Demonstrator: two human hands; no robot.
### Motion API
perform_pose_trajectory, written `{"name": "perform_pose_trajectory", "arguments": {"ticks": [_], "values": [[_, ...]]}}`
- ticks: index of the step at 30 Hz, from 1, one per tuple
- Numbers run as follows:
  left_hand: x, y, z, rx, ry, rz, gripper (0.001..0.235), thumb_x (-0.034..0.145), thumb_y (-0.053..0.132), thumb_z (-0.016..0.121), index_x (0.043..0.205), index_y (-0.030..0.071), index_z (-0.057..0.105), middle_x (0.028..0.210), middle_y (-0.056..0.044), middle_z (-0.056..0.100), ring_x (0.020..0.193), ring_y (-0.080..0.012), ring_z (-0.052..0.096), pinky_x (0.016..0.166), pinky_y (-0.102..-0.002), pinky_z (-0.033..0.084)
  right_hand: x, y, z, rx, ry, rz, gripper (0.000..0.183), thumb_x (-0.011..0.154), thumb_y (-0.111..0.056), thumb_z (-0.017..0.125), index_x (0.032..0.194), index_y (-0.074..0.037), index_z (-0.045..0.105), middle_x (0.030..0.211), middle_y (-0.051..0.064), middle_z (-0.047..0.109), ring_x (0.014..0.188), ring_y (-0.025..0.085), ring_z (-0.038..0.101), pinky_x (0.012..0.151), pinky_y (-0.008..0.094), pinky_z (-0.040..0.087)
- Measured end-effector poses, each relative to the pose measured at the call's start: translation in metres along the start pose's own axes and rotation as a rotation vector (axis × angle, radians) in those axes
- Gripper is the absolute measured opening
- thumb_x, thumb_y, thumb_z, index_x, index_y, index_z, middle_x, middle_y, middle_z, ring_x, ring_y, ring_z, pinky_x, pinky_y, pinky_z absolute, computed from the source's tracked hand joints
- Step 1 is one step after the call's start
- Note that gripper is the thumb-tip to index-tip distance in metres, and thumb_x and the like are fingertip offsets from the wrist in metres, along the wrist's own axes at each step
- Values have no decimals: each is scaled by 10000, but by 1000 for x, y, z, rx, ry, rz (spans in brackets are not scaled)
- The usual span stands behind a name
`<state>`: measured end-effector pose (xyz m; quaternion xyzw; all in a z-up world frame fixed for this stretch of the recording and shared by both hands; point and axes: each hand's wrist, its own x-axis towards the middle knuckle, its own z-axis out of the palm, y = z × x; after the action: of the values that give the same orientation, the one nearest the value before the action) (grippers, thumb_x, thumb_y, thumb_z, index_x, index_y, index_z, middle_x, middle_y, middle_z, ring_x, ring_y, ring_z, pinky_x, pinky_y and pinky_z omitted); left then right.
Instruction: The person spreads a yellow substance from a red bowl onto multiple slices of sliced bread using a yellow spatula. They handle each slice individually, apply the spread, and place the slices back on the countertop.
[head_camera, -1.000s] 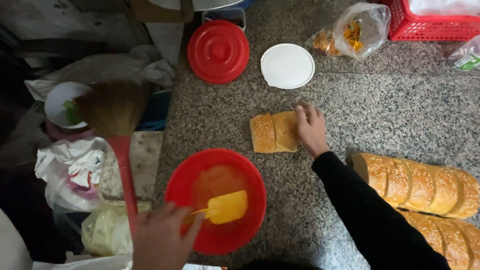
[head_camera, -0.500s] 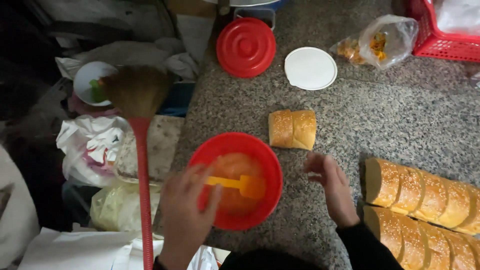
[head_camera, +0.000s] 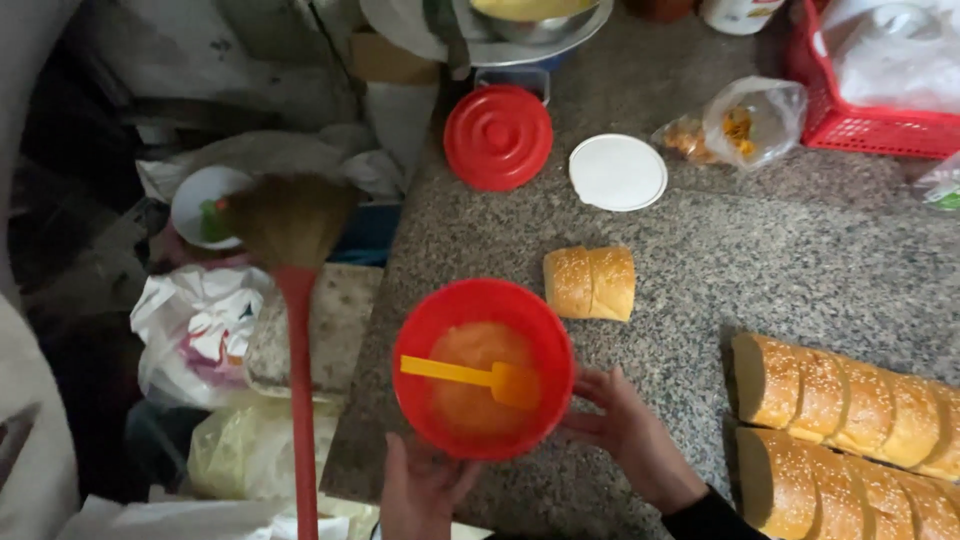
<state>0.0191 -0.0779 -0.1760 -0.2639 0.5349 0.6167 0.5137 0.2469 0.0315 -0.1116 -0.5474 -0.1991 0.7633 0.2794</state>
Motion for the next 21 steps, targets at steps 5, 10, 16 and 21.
{"name": "perform_pose_trajectory", "arguments": {"ticks": [5,10,16,21], "values": [[21,24,29,-34,-313,187,550,1161,613,575,1233,108,780,1204,-164,829,1153,-366,792,926,-605,631,11,14,2,175,-29,-37,703,1114,-496,364,1550,-23,646,1587,360,725,1394,530,708,1174,645,535],[36,63,88,46,-471,160,686,1132,710,577,1119,59,793,1323,-177,812,1191,-392,771,873,-464,597,26,54,-46,237,-106,-100,760,1085,-544,390,1529,8,665,1403,335,778,1315,569,756,1194,661,544],[81,79,157,54,-480,224,604,1172,679,526,1139,123,759,965,-122,733,668,-308,614,590,-400,538,14,85,-97,390,14,-150,692,1112,-506,425,1470,34,669,1396,352,774,1249,586,756,1142,660,567],[13,37,178,203,-177,312,439,1147,576,564,1322,177,619,1337,-27,581,1309,-226,638,1190,-443,561,-14,91,-108,460,38,-163,692,1093,-486,433,1504,22,658,1447,354,780,1282,532,756,1134,593,569]]}}
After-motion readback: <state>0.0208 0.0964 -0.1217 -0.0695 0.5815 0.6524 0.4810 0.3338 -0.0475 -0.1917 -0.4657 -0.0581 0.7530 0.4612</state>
